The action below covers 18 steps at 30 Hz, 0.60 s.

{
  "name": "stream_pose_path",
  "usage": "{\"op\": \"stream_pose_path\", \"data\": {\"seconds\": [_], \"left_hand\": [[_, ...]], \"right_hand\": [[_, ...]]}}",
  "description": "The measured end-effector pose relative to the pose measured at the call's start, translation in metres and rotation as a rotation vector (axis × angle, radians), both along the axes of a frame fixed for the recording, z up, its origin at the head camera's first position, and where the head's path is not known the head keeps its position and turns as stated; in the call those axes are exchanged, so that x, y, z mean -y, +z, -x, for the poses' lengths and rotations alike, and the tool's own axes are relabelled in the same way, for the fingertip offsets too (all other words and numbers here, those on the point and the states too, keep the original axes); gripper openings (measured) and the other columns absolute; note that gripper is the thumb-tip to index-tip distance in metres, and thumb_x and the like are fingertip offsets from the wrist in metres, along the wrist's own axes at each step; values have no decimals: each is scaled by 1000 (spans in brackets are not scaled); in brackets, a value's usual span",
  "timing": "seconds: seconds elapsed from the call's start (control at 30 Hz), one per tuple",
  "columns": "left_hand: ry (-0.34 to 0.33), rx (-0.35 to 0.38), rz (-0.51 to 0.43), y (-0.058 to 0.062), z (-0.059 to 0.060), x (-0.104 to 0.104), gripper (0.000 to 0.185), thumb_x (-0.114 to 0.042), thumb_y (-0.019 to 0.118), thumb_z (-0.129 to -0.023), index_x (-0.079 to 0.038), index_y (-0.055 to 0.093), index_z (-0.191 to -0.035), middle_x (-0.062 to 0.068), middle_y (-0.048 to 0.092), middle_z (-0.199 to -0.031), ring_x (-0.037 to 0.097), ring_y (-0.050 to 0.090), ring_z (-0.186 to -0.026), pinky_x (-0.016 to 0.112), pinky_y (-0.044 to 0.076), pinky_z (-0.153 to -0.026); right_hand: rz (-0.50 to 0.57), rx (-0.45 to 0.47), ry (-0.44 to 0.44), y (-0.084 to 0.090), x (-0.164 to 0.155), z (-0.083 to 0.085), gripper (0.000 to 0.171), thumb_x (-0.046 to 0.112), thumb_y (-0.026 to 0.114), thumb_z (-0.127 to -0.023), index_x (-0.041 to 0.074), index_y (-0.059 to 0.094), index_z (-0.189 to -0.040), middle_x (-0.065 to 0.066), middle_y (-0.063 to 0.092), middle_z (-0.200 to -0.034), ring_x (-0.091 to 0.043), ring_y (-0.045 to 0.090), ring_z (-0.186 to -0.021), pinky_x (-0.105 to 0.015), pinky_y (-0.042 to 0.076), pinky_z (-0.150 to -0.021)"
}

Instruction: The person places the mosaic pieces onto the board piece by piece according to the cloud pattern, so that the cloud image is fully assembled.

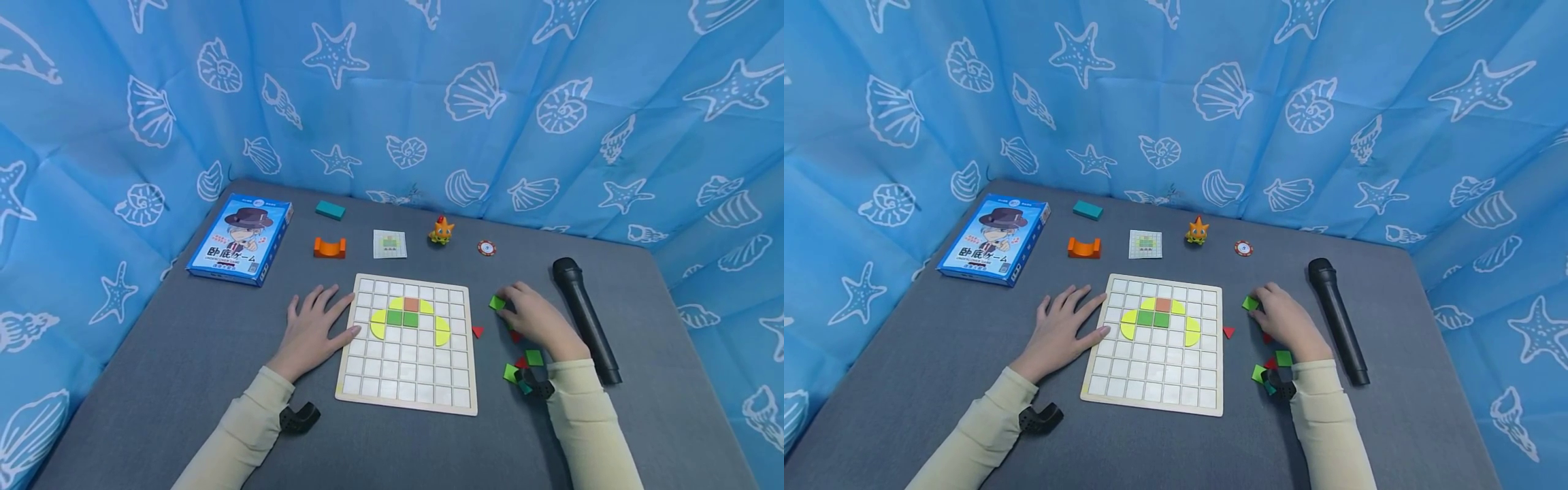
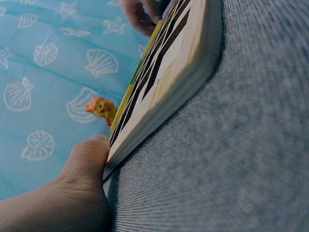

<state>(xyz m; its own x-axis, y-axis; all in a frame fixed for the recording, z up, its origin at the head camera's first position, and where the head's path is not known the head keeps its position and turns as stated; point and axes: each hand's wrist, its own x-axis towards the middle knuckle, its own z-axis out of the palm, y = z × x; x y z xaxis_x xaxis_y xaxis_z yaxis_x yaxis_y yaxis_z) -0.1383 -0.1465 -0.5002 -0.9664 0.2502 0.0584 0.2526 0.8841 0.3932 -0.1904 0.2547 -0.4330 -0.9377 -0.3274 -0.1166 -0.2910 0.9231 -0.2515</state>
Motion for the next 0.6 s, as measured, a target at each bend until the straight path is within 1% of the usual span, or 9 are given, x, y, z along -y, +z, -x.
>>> {"op": "stream_pose_path", "data": {"seconds": [0.17, 0.33, 0.5, 0.6], "left_hand": [[3, -8, 7, -1, 0, 0, 69, -64, 48, -90, -32, 35, -149, 8, 31, -154, 35, 19, -143, 68, 6, -108], [6, -11, 14, -2, 0, 0, 69, -65, 47, -90, -32, 35, -149, 8, 32, -154, 35, 19, -143, 68, 7, -108], [9, -3, 14, -1, 0, -1, 69, -65, 48, -90, -32, 35, -149, 8, 31, -155, 36, 20, -143, 69, 7, -108], [10, -5, 16, -1, 0, 0, 69, -65, 48, -89, -32, 36, -149, 8, 31, -154, 36, 20, -143, 69, 8, -107]], "right_hand": [[-10, -14, 16, 0, 3, -1, 30, 11, 65, -90, -4, 62, -117, -18, 59, -110, -31, 60, -99, -51, 48, -85], [-15, -17, 6, 2, 8, -2, 32, 13, 64, -91, -3, 61, -119, -18, 59, -111, -30, 60, -99, -50, 49, -84], [-15, -24, 7, 7, 19, -7, 33, 15, 65, -91, -1, 61, -120, -16, 59, -113, -27, 59, -97, -48, 49, -83], [-4, -35, 33, 10, 28, -12, 33, 16, 66, -91, 1, 62, -120, -14, 59, -113, -26, 60, -96, -47, 50, -81]]}}
